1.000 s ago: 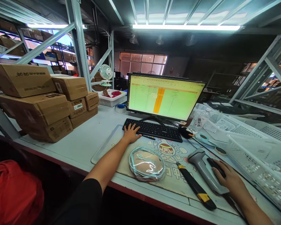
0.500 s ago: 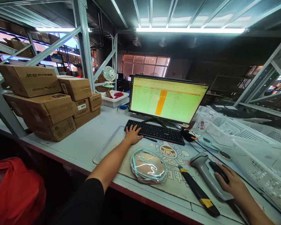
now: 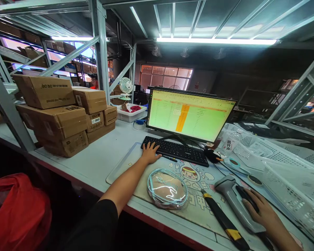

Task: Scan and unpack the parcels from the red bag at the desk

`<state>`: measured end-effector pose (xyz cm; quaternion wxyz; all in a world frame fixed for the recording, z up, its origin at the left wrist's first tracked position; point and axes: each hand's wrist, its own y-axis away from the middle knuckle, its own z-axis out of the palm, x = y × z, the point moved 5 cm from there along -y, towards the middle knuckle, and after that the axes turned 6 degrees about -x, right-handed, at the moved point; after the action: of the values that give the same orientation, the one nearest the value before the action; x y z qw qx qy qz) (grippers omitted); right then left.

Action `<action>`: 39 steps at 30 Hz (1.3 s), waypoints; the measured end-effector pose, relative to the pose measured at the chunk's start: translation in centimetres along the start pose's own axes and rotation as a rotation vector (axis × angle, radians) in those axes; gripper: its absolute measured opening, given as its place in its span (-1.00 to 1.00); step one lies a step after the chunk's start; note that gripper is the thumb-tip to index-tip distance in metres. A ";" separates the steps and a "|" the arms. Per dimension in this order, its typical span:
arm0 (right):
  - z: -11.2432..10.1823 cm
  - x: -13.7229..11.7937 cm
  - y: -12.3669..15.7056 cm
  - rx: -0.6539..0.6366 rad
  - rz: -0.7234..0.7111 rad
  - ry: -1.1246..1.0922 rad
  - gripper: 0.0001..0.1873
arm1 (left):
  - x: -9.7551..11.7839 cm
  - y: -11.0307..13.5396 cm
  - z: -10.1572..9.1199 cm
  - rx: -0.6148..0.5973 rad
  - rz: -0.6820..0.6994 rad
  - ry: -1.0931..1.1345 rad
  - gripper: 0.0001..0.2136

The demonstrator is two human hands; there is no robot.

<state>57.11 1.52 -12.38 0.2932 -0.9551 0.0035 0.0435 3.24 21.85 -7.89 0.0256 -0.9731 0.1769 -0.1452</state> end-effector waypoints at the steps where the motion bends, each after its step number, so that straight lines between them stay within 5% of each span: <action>1: 0.1 0.1 0.0 -0.007 0.007 -0.026 -0.34 | 0.0 0.0 0.0 -0.001 0.001 0.001 -0.33; 39: 0.5 0.7 0.4 -0.056 0.052 -0.059 -0.35 | 0.1 0.4 -0.4 -0.012 -0.007 -0.003 -0.34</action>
<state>57.72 1.47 -13.06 0.2649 -0.9608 0.0186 0.0791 3.09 21.47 -7.56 0.0194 -0.9741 0.1744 -0.1428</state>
